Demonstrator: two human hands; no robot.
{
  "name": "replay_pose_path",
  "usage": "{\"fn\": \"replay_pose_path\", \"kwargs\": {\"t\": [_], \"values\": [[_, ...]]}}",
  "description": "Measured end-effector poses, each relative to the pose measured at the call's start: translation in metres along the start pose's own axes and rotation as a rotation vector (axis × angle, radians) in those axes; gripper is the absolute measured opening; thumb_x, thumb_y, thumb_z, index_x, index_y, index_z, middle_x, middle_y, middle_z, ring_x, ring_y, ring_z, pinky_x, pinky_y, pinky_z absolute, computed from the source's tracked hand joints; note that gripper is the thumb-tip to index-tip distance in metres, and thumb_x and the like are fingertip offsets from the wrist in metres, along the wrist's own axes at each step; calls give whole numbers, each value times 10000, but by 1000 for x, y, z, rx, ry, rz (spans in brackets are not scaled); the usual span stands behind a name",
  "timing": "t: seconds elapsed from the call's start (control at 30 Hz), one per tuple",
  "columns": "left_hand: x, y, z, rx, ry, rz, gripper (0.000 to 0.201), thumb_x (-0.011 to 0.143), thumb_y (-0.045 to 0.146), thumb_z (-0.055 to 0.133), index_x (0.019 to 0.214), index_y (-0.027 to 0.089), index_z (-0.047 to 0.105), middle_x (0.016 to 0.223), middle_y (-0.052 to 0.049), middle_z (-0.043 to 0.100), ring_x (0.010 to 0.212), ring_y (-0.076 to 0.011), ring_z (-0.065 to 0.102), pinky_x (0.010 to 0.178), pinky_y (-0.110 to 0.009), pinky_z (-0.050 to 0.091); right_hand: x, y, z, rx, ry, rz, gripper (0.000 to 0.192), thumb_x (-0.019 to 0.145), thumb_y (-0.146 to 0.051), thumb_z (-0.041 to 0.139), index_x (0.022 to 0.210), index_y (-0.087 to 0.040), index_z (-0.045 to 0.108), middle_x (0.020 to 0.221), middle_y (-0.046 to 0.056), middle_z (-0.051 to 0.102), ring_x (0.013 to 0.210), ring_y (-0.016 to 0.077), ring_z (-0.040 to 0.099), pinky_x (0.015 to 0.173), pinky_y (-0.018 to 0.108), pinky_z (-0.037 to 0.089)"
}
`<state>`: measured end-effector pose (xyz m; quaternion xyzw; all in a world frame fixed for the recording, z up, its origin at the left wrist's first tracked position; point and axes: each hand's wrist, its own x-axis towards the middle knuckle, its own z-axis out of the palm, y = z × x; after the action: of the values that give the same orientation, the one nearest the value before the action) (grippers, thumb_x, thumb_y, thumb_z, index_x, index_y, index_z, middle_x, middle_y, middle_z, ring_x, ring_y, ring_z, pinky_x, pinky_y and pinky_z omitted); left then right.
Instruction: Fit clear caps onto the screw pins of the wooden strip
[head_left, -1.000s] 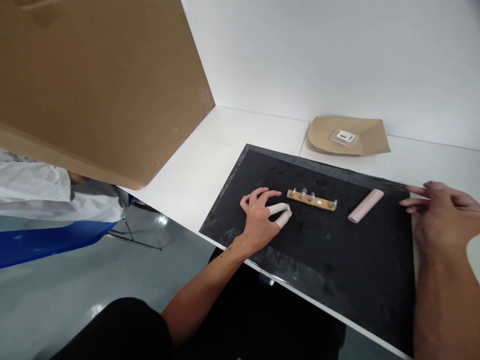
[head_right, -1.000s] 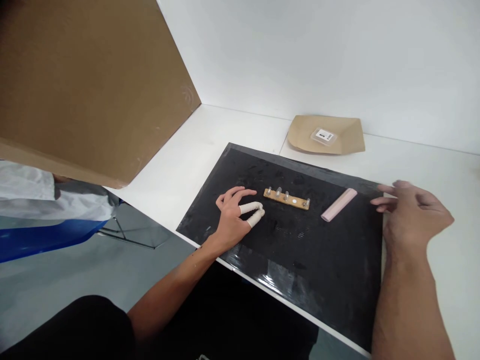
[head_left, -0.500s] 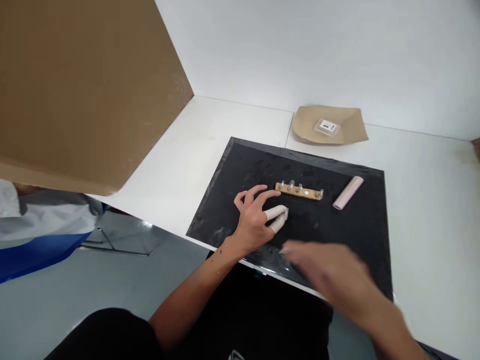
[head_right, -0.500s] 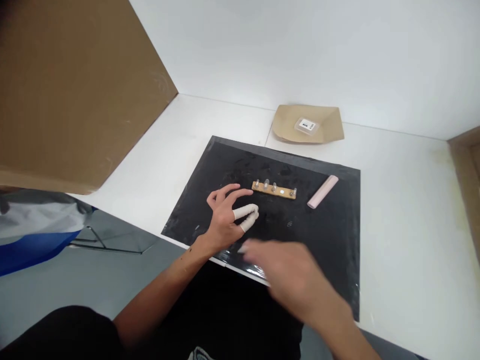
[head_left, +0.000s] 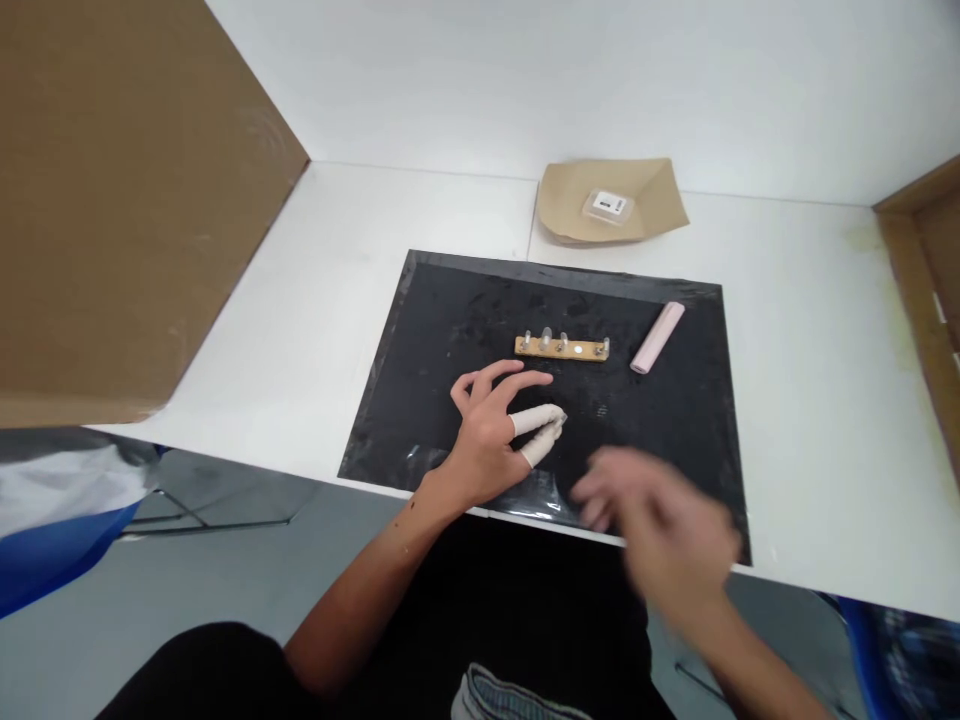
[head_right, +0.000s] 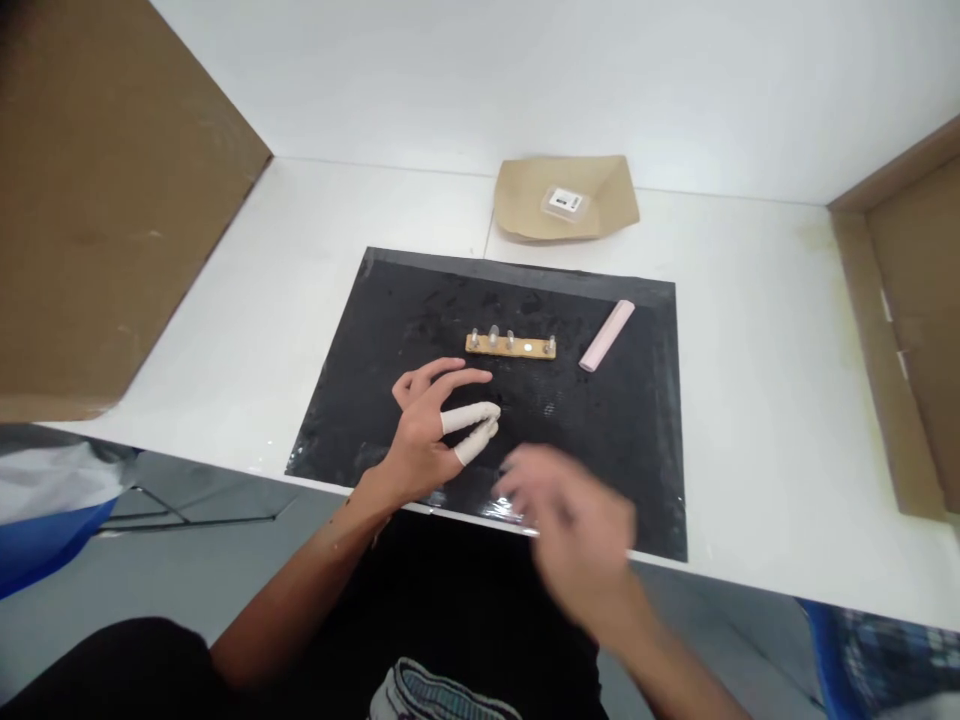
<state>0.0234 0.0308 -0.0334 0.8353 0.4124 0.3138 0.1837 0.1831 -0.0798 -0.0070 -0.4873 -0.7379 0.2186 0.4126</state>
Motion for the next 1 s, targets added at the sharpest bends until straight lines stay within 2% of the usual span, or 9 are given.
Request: {"fn": "replay_pose_path", "kwargs": {"t": [0.1, 0.23, 0.4, 0.53, 0.63, 0.73, 0.8, 0.93, 1.0], "values": [[0, 9, -4, -60, -14, 26, 95, 907, 272, 686, 931, 314, 768, 1251, 7, 731, 1301, -248, 560, 1046, -463, 317, -3, -6, 5, 52, -93, -159, 306, 1037, -247, 446, 995, -250, 749, 772, -21, 765, 601, 138, 715, 521, 222, 591], [3, 17, -6, -116, -16, -1, 105, 898, 258, 680, 946, 313, 756, 1233, 10, 740, 1296, -238, 570, 1069, -457, 338, -3, -7, 5, -46, 48, 45, 312, 1050, -211, 419, 1049, -259, 727, 816, -22, 771, 559, 136, 697, 459, 243, 554], [6, 20, -2, -130, -27, 29, 103, 914, 238, 664, 954, 300, 735, 1232, 10, 738, 1299, -231, 568, 1071, -460, 339, 3, -9, -3, 114, -75, -108, 251, 1052, -201, 451, 1058, -220, 702, 872, -28, 780, 699, 125, 741, 578, 234, 596], [5, 19, -3, -111, -36, 31, 101, 937, 228, 656, 994, 285, 718, 1215, 1, 745, 1264, -230, 590, 1056, -464, 335, 2, -8, -10, 99, -8, 105, 254, 1037, -278, 492, 1029, -279, 746, 829, -25, 766, 569, 125, 685, 503, 251, 570], [3, 17, -4, -87, -81, 56, 93, 950, 237, 656, 1005, 282, 715, 1220, 2, 744, 1255, -237, 596, 1044, -473, 319, 0, -8, -14, 173, -73, 96, 200, 1002, -362, 575, 979, -304, 764, 800, -35, 761, 565, 117, 676, 509, 231, 563], [0, 13, -4, -60, -146, 101, 97, 951, 238, 662, 1004, 295, 721, 1243, 10, 736, 1273, -240, 584, 1050, -485, 293, 1, -8, -16, 160, -52, 109, 249, 1023, -288, 522, 959, -301, 762, 799, -31, 760, 640, 133, 709, 551, 245, 577], [-2, 11, -5, -52, -168, 120, 97, 945, 232, 670, 984, 301, 725, 1243, 15, 738, 1274, -239, 585, 1058, -491, 282, 2, -8, -17, 154, -105, 71, 251, 1025, -238, 510, 970, -264, 753, 784, -22, 754, 640, 129, 707, 564, 246, 581], [-3, 9, -5, -72, -178, 144, 67, 939, 257, 687, 953, 306, 731, 1214, 20, 750, 1246, -236, 607, 1062, -495, 274, 4, -2, -22, 87, -205, -147, 232, 1020, -211, 509, 1004, -235, 739, 789, -20, 758, 626, 120, 700, 559, 229, 567], [-3, 9, -7, -84, -179, 153, 57, 936, 268, 695, 953, 306, 734, 1205, 22, 751, 1235, -234, 615, 1064, -492, 275, 5, 0, -27, 45, -169, -75, 299, 1032, -195, 454, 1024, -270, 743, 869, -23, 773, 680, 119, 714, 601, 234, 580]]}}
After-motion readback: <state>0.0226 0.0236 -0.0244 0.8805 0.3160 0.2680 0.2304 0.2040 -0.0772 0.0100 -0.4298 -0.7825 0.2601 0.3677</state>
